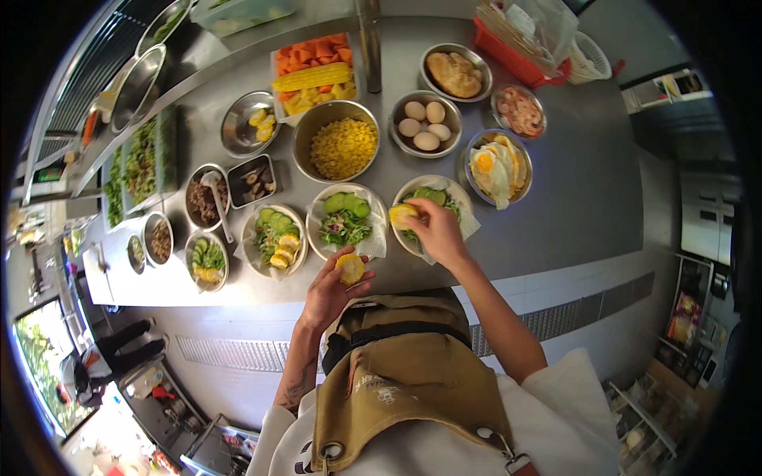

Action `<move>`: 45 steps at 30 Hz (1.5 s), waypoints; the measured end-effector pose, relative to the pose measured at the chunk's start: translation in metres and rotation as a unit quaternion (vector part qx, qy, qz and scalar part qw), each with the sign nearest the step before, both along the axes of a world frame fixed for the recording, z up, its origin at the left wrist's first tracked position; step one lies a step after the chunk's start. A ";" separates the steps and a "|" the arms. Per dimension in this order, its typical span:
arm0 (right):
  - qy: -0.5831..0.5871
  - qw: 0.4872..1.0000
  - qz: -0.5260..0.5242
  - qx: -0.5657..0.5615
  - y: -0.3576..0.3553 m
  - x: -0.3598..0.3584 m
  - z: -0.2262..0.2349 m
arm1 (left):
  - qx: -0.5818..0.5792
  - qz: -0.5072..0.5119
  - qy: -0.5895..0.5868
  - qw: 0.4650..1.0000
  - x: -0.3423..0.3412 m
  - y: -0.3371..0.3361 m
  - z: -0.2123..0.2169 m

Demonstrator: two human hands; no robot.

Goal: The person assembles multiple salad bowls on a stainless steel counter. They add lettuce, sliced cucumbers, sliced bananas, and corn kernels to each bowl, arranging the ingredients by hand.

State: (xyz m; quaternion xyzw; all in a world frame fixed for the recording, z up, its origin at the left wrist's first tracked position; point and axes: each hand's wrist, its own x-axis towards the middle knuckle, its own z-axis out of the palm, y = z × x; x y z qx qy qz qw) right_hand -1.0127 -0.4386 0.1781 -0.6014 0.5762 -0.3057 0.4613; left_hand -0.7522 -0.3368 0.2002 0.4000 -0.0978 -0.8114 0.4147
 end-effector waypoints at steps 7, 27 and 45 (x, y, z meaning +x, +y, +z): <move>0.311 0.901 0.293 -0.077 -0.040 0.068 -0.048 | -0.061 0.006 -0.234 0.970 0.008 0.009 0.005; 0.212 0.955 0.207 -0.015 -0.014 0.056 -0.040 | -0.240 -0.193 -0.539 0.784 0.002 -0.074 -0.059; 0.302 0.939 0.120 -0.112 -0.004 0.046 -0.022 | -0.236 -0.268 -0.670 0.651 -0.022 -0.069 -0.058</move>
